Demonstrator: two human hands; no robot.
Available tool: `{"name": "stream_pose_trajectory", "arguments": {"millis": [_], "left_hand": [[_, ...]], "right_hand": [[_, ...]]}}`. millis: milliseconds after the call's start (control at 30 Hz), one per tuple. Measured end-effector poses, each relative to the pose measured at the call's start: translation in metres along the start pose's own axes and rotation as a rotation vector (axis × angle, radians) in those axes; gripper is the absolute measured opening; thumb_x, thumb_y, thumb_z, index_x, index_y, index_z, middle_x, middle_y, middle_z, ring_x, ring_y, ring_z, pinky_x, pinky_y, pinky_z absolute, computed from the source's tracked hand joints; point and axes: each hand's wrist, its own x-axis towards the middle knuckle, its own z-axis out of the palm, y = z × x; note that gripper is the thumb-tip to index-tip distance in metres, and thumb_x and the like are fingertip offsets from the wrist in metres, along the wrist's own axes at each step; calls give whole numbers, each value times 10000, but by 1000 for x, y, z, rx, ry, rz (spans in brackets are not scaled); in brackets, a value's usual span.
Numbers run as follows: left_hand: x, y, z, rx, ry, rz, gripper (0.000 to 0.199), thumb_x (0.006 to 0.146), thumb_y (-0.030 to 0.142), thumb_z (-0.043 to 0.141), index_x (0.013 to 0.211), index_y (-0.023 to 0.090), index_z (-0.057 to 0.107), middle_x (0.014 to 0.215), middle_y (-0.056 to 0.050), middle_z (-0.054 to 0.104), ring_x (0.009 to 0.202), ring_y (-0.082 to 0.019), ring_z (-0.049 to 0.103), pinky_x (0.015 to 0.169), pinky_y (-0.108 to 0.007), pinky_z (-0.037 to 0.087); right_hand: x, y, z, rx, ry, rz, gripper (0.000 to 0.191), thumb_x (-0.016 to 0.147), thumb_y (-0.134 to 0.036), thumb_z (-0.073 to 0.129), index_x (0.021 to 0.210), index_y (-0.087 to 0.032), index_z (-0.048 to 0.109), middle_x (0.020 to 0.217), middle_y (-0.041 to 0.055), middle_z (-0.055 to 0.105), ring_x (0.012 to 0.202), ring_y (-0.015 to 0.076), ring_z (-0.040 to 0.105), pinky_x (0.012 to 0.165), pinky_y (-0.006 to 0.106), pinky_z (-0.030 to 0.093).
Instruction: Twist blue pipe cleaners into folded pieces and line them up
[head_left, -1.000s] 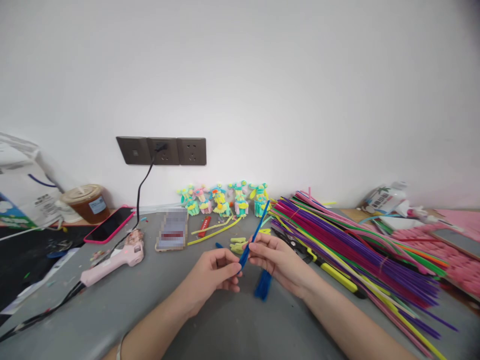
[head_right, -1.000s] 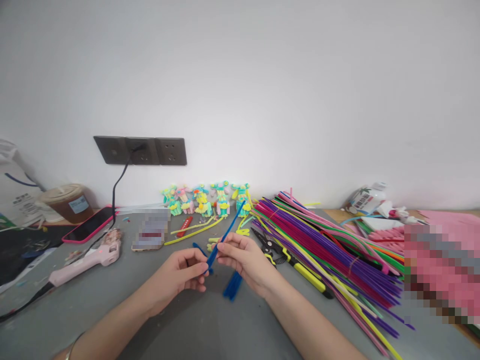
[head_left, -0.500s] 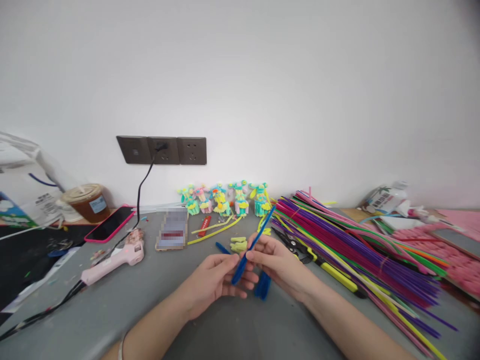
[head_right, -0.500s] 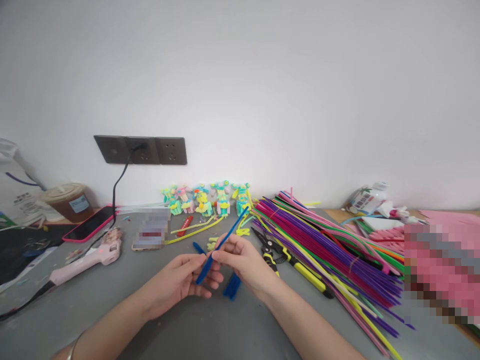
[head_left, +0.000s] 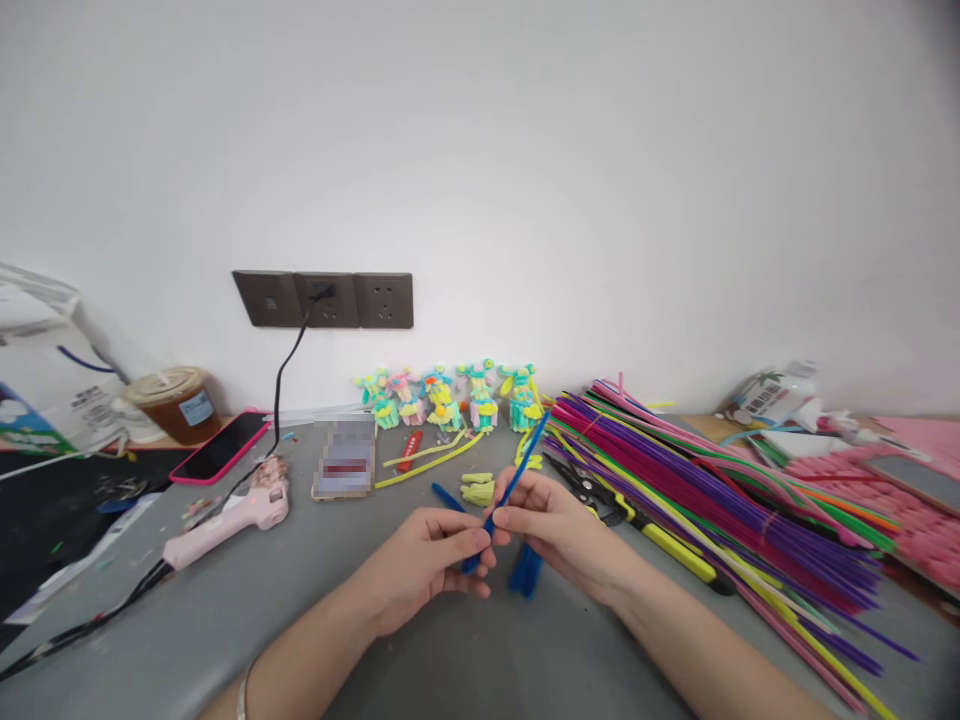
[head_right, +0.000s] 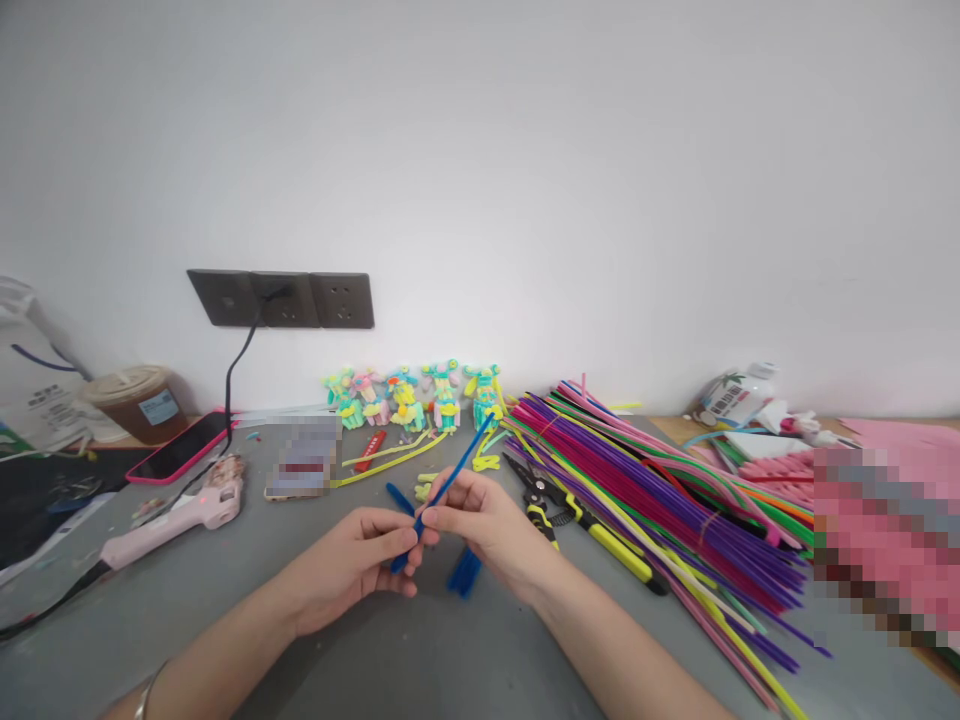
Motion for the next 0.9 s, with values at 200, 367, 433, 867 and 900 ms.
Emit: {"name": "stream_pose_trajectory", "arguments": {"millis": [200,367,433,867,900], "left_hand": [[4,0,-3,157,93,129,268,724,338,763,883,123,759,634,3,575,558,-80,520,580,-216,507],[7,-3,-11,487,351,440,213,723,252,741,920,175,761,777,-35,720,669,-159,670,683,-261,544],[7,-4,-12,522,363,463,168,744,256,713,885,177,760,785,-40,739,687,-179,694,688,-267,551],[0,-1,-11,874,443,725,140,825,261,616,786,180,723,702,-36,740,593,-161,668,587,-234,513],[-1,0,-11,905,451,765,129,822,250,624,795,191,734,706,-32,744,586,-155,661,590,-231,508]], "right_hand": [[3,-1,-2,103,110,-51,347,611,-260,873,805,-180,596,626,-56,651,591,80,619,622,200,448],[6,0,-4,146,177,-91,366,592,-264,887,778,-181,583,660,-46,667,649,81,633,686,199,472],[6,1,-3,132,186,-109,369,590,-272,889,772,-182,581,641,-50,655,645,79,628,678,195,470],[-2,1,8,187,231,-94,376,582,-272,891,754,-182,569,649,-56,650,628,80,639,666,185,497],[-2,0,8,210,229,-73,379,577,-267,892,758,-184,569,653,-56,651,628,81,640,671,186,502]]}}
